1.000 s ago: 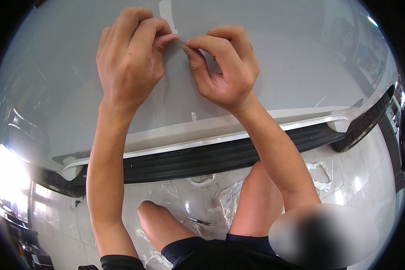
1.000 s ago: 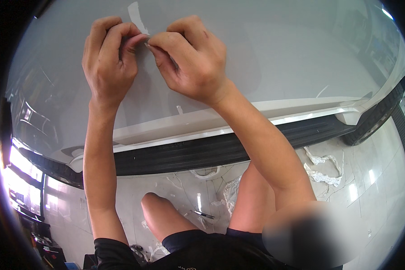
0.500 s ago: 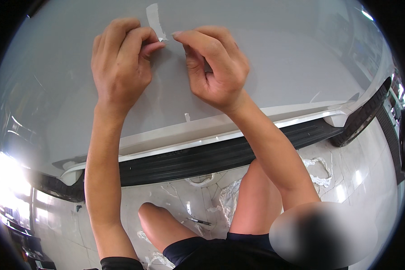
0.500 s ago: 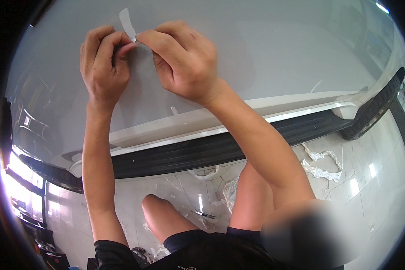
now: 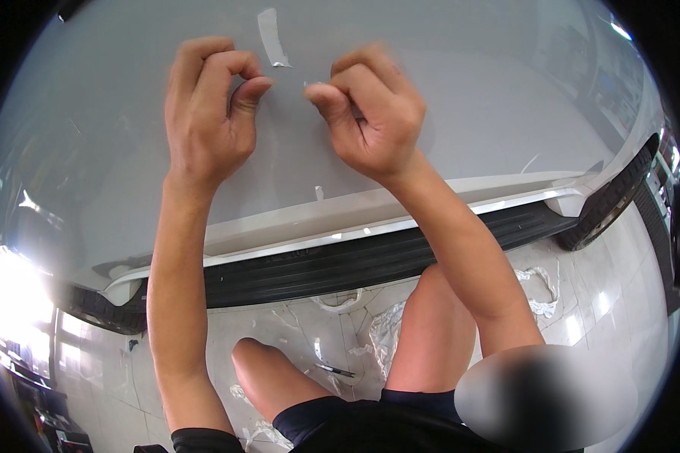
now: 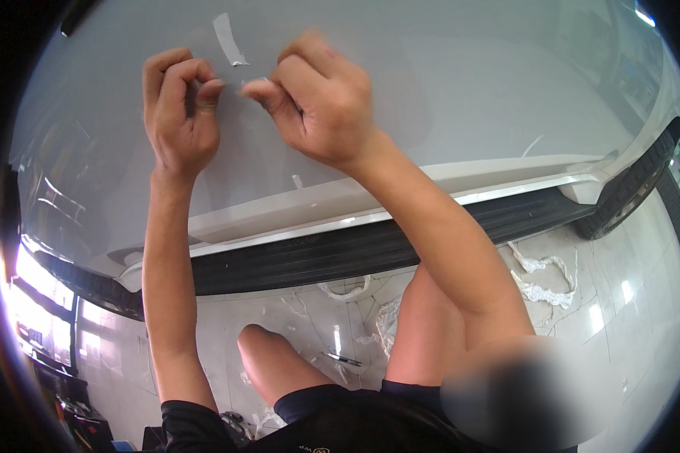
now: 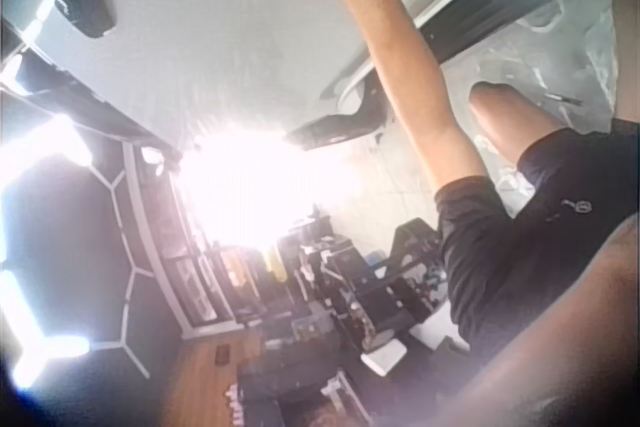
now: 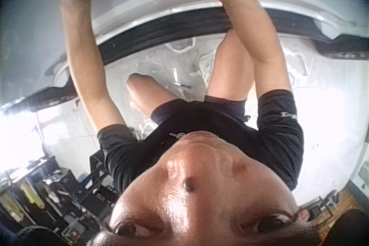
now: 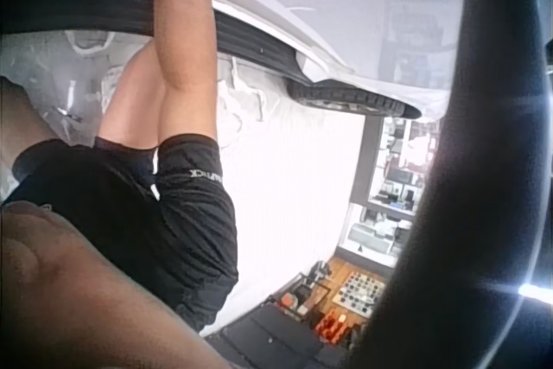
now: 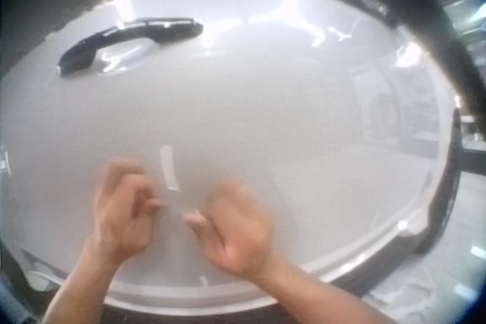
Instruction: The person kneels in front of a white car bumper and uses their hands to peel off small strips of white tape from the surface. The person removes several pieces of tape one by one and discards them.
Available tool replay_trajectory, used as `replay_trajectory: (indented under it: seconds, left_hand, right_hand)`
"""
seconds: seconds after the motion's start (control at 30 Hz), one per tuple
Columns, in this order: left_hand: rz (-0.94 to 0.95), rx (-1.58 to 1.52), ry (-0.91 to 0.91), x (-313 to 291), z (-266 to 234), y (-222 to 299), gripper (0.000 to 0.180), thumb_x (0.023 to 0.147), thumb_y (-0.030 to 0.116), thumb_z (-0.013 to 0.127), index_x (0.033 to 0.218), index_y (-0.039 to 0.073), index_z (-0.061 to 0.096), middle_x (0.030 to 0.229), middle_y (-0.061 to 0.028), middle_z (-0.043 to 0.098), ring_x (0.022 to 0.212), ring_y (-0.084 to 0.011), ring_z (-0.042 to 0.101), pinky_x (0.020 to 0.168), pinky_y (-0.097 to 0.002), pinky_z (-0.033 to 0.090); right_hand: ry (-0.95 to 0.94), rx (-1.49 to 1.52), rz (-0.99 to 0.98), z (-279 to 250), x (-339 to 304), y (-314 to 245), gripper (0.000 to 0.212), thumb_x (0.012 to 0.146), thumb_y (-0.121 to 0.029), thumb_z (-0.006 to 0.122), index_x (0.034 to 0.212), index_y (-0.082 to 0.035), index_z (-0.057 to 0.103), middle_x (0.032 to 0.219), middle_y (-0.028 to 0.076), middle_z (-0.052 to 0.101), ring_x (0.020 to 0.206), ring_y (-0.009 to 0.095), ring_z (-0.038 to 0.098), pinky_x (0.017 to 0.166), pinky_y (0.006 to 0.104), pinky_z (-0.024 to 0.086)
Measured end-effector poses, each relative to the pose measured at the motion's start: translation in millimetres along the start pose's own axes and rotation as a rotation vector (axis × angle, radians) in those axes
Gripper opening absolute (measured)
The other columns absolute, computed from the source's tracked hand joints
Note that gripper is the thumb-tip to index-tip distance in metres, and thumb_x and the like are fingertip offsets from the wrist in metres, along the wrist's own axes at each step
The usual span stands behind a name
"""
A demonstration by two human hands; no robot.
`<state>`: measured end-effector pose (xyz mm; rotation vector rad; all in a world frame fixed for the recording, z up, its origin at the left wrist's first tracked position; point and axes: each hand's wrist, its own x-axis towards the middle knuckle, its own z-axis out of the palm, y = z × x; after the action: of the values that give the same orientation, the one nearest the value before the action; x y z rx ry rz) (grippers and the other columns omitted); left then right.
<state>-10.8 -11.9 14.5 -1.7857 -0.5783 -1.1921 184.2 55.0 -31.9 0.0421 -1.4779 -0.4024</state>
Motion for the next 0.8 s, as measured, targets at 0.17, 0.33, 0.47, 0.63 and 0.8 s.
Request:
replay_trajectory:
  seconds: [0.17,0.33,0.47,0.63,0.8]
  left_hand:
    - [-0.009,-0.131,-0.005,-1.4,-18.3,-2.1,0.023,0.101,0.019,0.072,0.086,0.003,0.066,0.093,-0.0108,0.061,0.078,-0.0239,0.058,0.064,-0.0331,0.046]
    - [-0.052,-0.154,0.076,-13.5,-25.2,4.2,0.021,0.099,0.018,0.074,0.087,0.003,0.066,0.093,-0.0101,0.061,0.075,-0.0228,0.058,0.062,-0.0326,0.046]
    - [-0.074,-0.171,0.067,-24.3,-32.1,4.7,0.017,0.101,0.015,0.070,0.090,0.003,0.067,0.096,-0.0098,0.062,0.079,-0.0212,0.059,0.065,-0.0320,0.047]
    - [-0.068,-0.194,0.057,-33.3,-42.6,2.2,0.010,0.097,0.011,0.073,0.092,0.003,0.068,0.097,-0.0102,0.061,0.077,-0.0226,0.060,0.064,-0.0321,0.048]
    - [-0.066,-0.225,0.052,-34.2,-51.5,5.9,0.006,0.094,0.008,0.073,0.094,0.004,0.070,0.099,-0.0101,0.061,0.078,-0.0219,0.060,0.064,-0.0317,0.049]
  right_hand:
    - [-0.080,-0.005,0.097,-1.8,15.4,-8.7,0.014,0.086,-0.011,0.084,0.088,-0.009,0.070,0.087,0.005,0.065,0.063,0.023,0.064,0.053,0.0335,0.050]
    - [-0.077,-0.135,0.048,12.6,21.5,-10.0,0.015,0.084,-0.009,0.084,0.092,-0.012,0.072,0.091,0.002,0.067,0.063,0.022,0.067,0.053,0.0330,0.050]
    - [-0.066,-0.195,0.071,20.1,20.3,-12.6,0.018,0.081,-0.007,0.085,0.092,-0.012,0.073,0.093,0.001,0.069,0.063,0.020,0.067,0.052,0.0321,0.050]
    - [-0.008,-0.273,0.011,28.1,19.5,-8.8,0.018,0.079,-0.006,0.086,0.090,-0.012,0.072,0.092,0.001,0.069,0.062,0.020,0.067,0.051,0.0311,0.049]
    - [0.010,-0.393,-0.047,32.9,20.7,-5.9,0.021,0.077,-0.004,0.084,0.089,-0.012,0.070,0.091,0.000,0.068,0.061,0.020,0.066,0.048,0.0305,0.045]
